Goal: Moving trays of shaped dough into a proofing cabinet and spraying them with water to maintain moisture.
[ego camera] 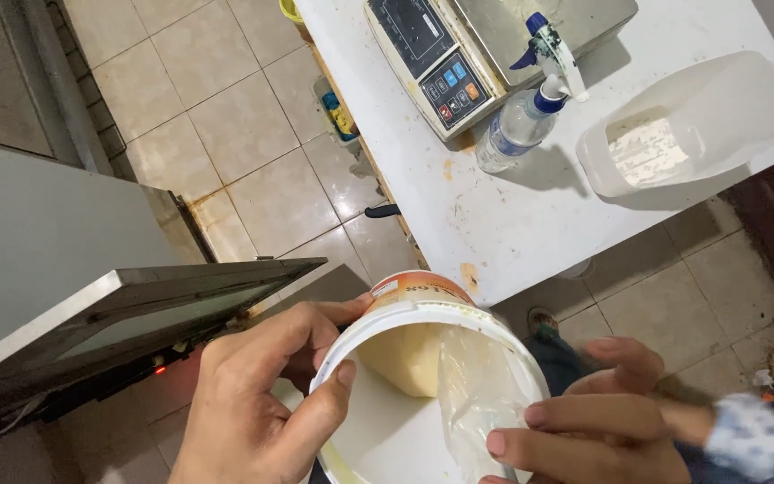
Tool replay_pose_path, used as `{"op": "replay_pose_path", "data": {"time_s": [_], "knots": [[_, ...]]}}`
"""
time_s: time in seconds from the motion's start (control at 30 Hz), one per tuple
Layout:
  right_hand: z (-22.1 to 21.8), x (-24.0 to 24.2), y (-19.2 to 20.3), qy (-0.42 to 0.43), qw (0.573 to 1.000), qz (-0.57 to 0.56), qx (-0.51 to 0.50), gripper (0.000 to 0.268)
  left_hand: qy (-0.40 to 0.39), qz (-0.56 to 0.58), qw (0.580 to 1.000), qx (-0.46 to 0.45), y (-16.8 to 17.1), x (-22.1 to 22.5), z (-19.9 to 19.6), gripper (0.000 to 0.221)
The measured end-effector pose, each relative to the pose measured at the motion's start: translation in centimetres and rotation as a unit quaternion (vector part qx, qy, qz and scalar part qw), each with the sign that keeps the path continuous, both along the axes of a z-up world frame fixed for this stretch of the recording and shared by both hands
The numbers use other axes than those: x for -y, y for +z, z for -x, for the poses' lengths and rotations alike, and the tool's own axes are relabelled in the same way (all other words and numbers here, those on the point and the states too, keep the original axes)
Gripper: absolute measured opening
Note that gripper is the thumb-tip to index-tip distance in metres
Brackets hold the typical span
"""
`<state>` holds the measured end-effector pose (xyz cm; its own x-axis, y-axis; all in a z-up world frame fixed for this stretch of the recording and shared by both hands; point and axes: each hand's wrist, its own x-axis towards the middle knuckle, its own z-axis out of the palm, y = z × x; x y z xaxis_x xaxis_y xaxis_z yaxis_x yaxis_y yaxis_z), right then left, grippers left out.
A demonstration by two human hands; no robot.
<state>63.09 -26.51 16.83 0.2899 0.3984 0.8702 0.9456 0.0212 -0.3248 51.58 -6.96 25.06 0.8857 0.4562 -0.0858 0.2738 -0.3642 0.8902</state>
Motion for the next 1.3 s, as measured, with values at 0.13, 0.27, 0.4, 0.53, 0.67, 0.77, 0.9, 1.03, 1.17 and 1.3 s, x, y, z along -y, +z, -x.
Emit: {"op": "replay_pose_path", "data": {"time_s": [0.13,0.27,0.4,0.53,0.67,0.77,0.9,1.03,1.17,1.3], "knots": [[0.1,0.2,0.7,0.005,1.0,0.021,-0.017,0.016,-0.011,-0.002,1.0,0.022,-0.4,-0.2,0.0,0.012],[0.3,0.3,1.1,0.007,0.998,0.055,-0.017,0.011,-0.008,-0.001,1.0,0.016,-0.1,-0.3,-0.1,0.008],[0.7,0.2,0.7,0.001,0.998,0.056,-0.024,0.008,-0.014,-0.007,1.0,0.025,-0.9,-0.7,0.2,0.008],[0.8,-0.2,-0.1,-0.001,1.0,0.016,-0.021,0.017,-0.027,-0.018,0.999,0.029,-1.6,-1.1,0.5,0.012],[0.7,-0.3,-0.2,0.001,1.0,0.003,-0.012,0.009,-0.031,-0.023,0.999,0.026,-2.0,-1.3,0.4,0.012],[-0.1,0.4,-0.4,0.03,0.999,0.026,0.02,0.009,-0.03,-0.024,0.999,0.012,-2.2,-1.3,0.3,0.013],[1.2,-0.3,-0.2,-0.023,0.999,-0.009,-0.022,0.012,-0.038,-0.037,0.999,0.013,-2.4,-1.3,0.0,0.013],[1.5,0.2,0.1,-0.033,0.999,0.004,-0.012,0.018,-0.049,-0.033,0.998,0.011,-2.5,-1.0,-0.5,0.013],[1.4,0.5,-0.2,-0.052,0.999,-0.011,-0.007,0.021,-0.072,-0.028,0.997,0.004,-2.6,-0.8,-1.2,0.013],[0.9,2.0,-0.3,-0.044,0.998,0.033,0.038,0.008,-0.09,-0.027,0.996,0.005,-2.8,-0.3,-1.9,0.013]]}}
